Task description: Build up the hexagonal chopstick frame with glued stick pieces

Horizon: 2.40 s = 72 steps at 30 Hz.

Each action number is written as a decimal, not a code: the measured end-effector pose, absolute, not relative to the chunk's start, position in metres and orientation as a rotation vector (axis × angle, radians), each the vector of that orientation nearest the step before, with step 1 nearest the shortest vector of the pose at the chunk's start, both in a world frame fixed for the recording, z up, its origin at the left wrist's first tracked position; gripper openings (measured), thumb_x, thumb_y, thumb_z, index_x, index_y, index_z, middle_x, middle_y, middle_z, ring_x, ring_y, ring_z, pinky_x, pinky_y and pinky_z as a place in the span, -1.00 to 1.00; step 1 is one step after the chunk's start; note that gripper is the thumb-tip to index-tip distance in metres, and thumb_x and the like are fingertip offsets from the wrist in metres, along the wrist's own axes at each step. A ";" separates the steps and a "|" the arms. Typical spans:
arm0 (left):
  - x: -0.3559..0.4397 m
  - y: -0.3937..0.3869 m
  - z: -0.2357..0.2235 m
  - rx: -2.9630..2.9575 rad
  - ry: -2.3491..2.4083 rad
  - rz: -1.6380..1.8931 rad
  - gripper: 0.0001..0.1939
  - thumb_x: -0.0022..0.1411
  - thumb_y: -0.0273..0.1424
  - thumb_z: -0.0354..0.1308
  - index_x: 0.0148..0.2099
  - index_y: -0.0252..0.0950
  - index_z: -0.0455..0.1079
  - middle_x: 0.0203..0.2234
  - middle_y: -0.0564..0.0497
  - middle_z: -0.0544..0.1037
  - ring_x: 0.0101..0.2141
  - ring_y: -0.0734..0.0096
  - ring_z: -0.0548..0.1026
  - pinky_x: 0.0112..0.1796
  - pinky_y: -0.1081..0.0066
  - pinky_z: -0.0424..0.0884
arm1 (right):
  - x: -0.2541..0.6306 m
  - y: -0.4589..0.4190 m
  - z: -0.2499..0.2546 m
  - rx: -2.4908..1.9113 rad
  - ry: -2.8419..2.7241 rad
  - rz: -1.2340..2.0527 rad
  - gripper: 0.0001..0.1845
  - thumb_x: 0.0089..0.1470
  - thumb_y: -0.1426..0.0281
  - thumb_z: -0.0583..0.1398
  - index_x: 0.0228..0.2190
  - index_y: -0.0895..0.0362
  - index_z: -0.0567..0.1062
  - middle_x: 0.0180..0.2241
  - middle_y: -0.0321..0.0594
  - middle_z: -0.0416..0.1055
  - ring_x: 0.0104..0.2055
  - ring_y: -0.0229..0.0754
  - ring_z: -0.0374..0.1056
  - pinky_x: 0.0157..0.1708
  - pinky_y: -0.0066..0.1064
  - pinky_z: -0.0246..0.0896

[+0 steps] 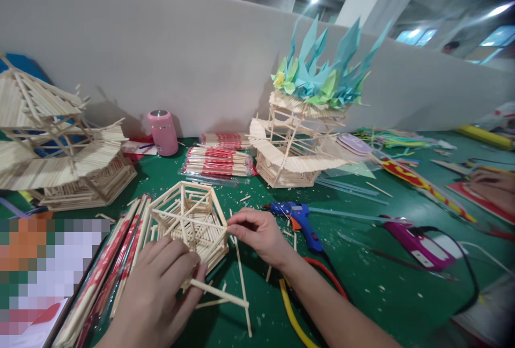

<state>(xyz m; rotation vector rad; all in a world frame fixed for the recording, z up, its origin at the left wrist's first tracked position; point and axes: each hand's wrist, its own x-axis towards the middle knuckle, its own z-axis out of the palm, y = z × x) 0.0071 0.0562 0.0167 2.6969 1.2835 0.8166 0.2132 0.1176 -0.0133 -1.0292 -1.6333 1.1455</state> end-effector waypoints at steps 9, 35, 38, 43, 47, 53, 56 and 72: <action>0.005 0.057 0.014 2.699 1.247 0.811 -0.90 0.21 -0.52 0.01 -0.35 -0.28 0.29 -0.51 0.05 0.39 -0.46 0.39 0.35 -0.44 0.37 0.29 | 0.212 0.117 -0.013 -1.032 -1.637 1.157 -0.76 -0.07 0.22 0.26 -0.49 0.15 0.57 -0.57 -0.31 0.33 -0.53 -0.31 0.19 -0.53 -0.46 0.08; -0.013 0.052 0.008 2.880 1.281 0.959 -0.91 0.14 -0.42 0.12 -0.26 -0.28 0.33 -0.43 0.01 0.39 -0.41 0.37 0.34 -0.40 0.39 0.29 | 0.200 0.103 0.028 -0.753 -2.358 0.344 -0.86 0.08 0.33 0.20 -0.36 0.03 0.59 -0.04 -0.19 0.25 -0.03 -0.08 0.11 -0.01 -0.18 0.03; -0.015 0.050 0.006 2.871 1.275 0.958 -0.93 0.14 -0.45 0.11 -0.27 -0.29 0.34 -0.44 0.02 0.40 -0.42 0.38 0.35 -0.41 0.40 0.28 | 0.199 0.103 0.027 -0.748 -2.354 0.343 -0.85 0.09 0.33 0.19 -0.37 0.04 0.59 -0.04 -0.19 0.26 -0.04 -0.08 0.10 -0.02 -0.19 0.05; -0.014 0.050 0.004 2.855 1.268 1.005 -0.91 0.13 -0.46 0.12 -0.26 -0.29 0.35 -0.45 0.03 0.41 -0.42 0.39 0.36 -0.41 0.40 0.28 | 0.199 0.102 0.025 -0.762 -2.339 0.367 -0.85 0.09 0.33 0.19 -0.38 0.06 0.59 -0.06 -0.19 0.28 -0.05 -0.10 0.10 -0.03 -0.23 0.07; -0.011 0.052 0.006 2.842 1.272 1.027 -0.94 0.14 -0.47 0.10 -0.28 -0.30 0.35 -0.45 0.03 0.41 -0.43 0.41 0.36 -0.41 0.42 0.27 | 0.199 0.101 0.025 -0.756 -2.334 0.365 -0.85 0.09 0.34 0.19 -0.38 0.07 0.59 -0.07 -0.20 0.29 -0.05 -0.11 0.10 -0.03 -0.24 0.07; -0.011 0.052 0.006 2.863 1.273 0.995 -0.93 0.14 -0.48 0.09 -0.27 -0.28 0.34 -0.45 0.03 0.42 -0.42 0.40 0.37 -0.40 0.42 0.29 | 0.198 0.102 0.024 -0.746 -2.340 0.348 -0.86 0.10 0.35 0.19 -0.38 0.06 0.58 -0.08 -0.20 0.29 -0.05 -0.12 0.11 -0.03 -0.24 0.08; -0.011 0.051 0.008 2.853 1.281 0.998 -0.94 0.18 -0.45 0.06 -0.27 -0.27 0.33 -0.45 0.04 0.42 -0.42 0.40 0.38 -0.41 0.42 0.31 | 0.198 0.103 0.024 -0.742 -2.341 0.345 -0.85 0.10 0.34 0.18 -0.36 0.05 0.58 -0.08 -0.20 0.30 -0.05 -0.12 0.11 -0.04 -0.22 0.10; -0.006 0.047 0.011 2.830 1.319 1.100 -0.84 0.20 -0.43 0.06 -0.15 -0.31 0.32 -0.43 -0.01 0.46 -0.40 0.34 0.40 -0.40 0.38 0.35 | 0.231 0.106 0.021 -0.989 -2.178 0.433 -0.76 0.00 0.41 0.25 -0.21 0.09 0.52 -0.07 -0.09 0.27 -0.01 -0.04 0.18 -0.05 -0.15 0.16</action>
